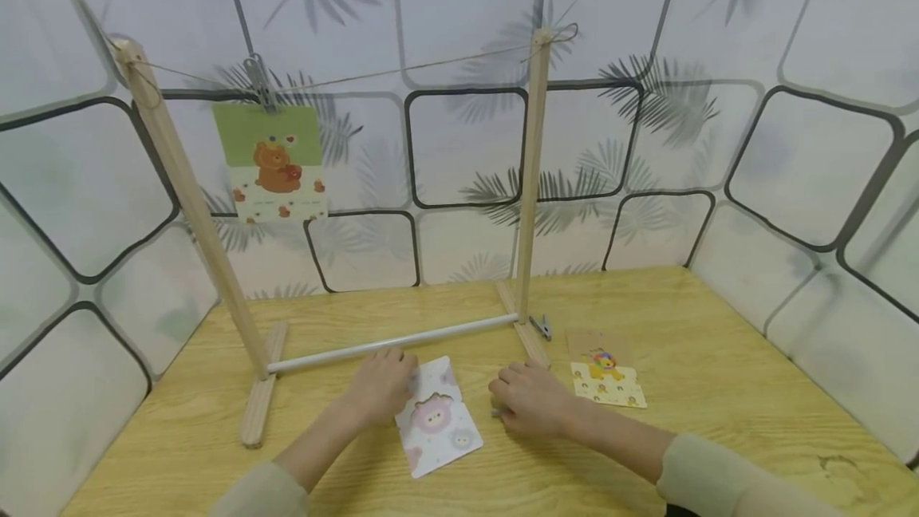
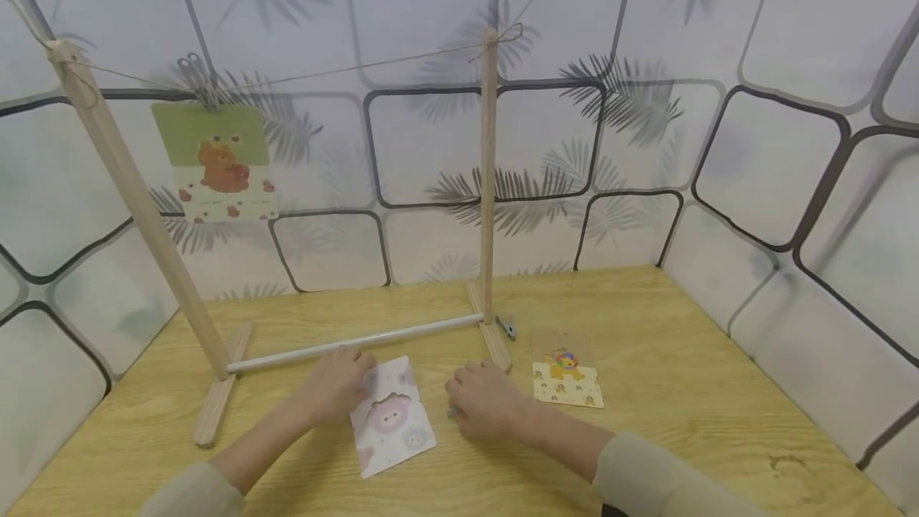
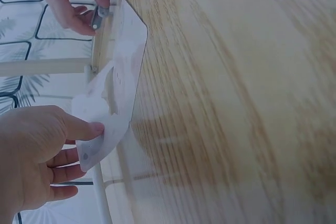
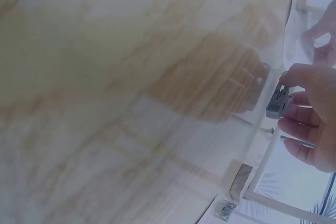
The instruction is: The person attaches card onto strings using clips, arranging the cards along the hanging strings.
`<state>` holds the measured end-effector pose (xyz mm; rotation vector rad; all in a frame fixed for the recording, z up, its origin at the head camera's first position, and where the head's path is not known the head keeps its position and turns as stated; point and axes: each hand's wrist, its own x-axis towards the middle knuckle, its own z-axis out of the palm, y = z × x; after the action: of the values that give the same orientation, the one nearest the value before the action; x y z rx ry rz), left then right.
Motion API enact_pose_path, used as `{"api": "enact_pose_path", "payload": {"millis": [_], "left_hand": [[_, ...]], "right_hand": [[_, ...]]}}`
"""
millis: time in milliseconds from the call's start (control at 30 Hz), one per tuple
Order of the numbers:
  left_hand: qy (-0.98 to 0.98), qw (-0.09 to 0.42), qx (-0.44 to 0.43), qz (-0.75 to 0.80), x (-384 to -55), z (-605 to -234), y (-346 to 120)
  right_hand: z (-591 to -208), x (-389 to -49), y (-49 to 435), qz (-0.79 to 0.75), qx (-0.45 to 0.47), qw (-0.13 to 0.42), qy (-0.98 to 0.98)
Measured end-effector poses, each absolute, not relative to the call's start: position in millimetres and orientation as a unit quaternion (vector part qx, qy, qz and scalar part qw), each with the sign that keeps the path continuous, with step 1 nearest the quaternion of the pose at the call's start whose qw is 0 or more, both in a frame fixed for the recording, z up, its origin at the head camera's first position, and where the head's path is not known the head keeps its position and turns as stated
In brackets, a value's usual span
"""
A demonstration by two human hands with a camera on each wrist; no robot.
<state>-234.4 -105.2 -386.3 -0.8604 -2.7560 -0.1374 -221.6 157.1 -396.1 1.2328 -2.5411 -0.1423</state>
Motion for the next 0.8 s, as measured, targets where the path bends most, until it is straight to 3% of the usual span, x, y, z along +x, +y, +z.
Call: {"api": "enact_pose_path", "payload": {"millis": [800], "left_hand": [[-0.905,0.243,-0.344,0.06,-229.5,-384.9,-102.8]], "right_hand": [[-390.3,-224.5,160.7,-0.068,0.433,0.206,-0.875]]}}
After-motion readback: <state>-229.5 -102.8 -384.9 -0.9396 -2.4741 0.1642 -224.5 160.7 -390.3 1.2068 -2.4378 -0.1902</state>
